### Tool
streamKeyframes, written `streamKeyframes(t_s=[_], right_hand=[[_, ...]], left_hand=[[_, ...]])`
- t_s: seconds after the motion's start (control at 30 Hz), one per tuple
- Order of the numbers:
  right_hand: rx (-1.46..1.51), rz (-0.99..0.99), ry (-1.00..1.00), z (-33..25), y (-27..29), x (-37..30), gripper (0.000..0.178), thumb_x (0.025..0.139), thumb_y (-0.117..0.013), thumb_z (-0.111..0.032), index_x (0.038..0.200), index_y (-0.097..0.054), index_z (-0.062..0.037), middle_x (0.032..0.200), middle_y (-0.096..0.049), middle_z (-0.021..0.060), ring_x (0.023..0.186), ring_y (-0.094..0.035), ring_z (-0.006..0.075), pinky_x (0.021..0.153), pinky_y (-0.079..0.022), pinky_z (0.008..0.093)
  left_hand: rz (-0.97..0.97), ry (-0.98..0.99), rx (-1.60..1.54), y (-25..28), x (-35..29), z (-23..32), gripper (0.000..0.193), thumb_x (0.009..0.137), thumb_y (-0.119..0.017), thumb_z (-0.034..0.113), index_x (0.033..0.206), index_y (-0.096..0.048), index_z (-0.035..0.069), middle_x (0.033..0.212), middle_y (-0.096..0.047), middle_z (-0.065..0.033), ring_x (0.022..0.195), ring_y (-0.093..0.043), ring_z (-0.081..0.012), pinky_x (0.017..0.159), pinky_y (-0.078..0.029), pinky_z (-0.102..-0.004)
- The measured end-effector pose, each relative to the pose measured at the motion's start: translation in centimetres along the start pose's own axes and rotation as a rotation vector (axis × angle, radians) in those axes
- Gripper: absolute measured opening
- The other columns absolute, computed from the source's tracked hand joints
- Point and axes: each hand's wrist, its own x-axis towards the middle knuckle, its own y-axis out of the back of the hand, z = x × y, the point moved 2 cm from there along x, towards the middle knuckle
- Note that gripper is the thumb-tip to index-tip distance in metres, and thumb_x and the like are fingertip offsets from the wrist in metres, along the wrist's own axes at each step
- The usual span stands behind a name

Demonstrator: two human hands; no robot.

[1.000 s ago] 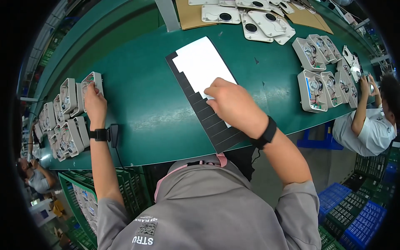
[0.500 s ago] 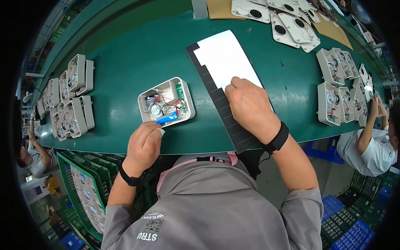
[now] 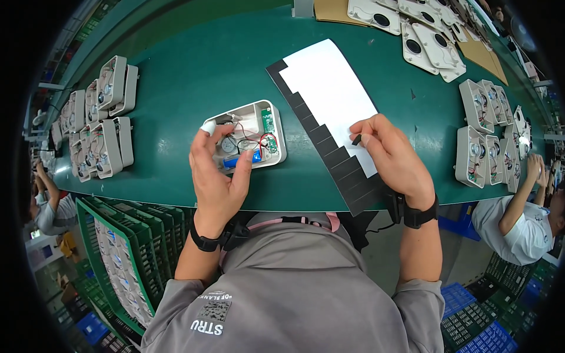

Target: The person picks up a plastic housing and a piece of tape, then presses the tape over the internal wires to secure them. This process is repeated with several more housings before they are placed into a green crate.

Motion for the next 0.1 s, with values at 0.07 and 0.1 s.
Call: streamKeyframes(t_s=[0.07, 0.1], right_hand=[[0.081, 0.007, -0.061, 0.4, 0.2, 0.2, 0.001, 0.103, -0.052, -0.003, 0.103, -0.053, -0.0041, 0.126, -0.067, 0.0127, 0.108, -0.065, 0.0259, 0.099, -0.05, 0.0344], [0.06, 0.005, -0.086, 0.3, 0.0, 0.0, 0.003, 0.103, -0.052, -0.003, 0.104, -0.054, -0.0049, 0.126, -0.067, 0.0121, 0.108, -0.065, 0.0271, 0.1, -0.049, 0.0341]], left_hand=[[-0.056, 0.026, -0.092, -0.6, -1.3, -1.0, 0.077, 0.09, -0.08, 0.009, 0.151, -0.034, -0.004, 0.136, -0.062, -0.0216, 0.129, -0.058, -0.0398, 0.109, -0.047, -0.045], [-0.096, 0.044, -0.187, -0.8, -2.1, -1.8, 0.078, 0.092, -0.08, 0.012, 0.152, -0.033, -0.004, 0.149, -0.051, -0.0233, 0.151, -0.037, -0.0391, 0.115, -0.041, -0.0457]])
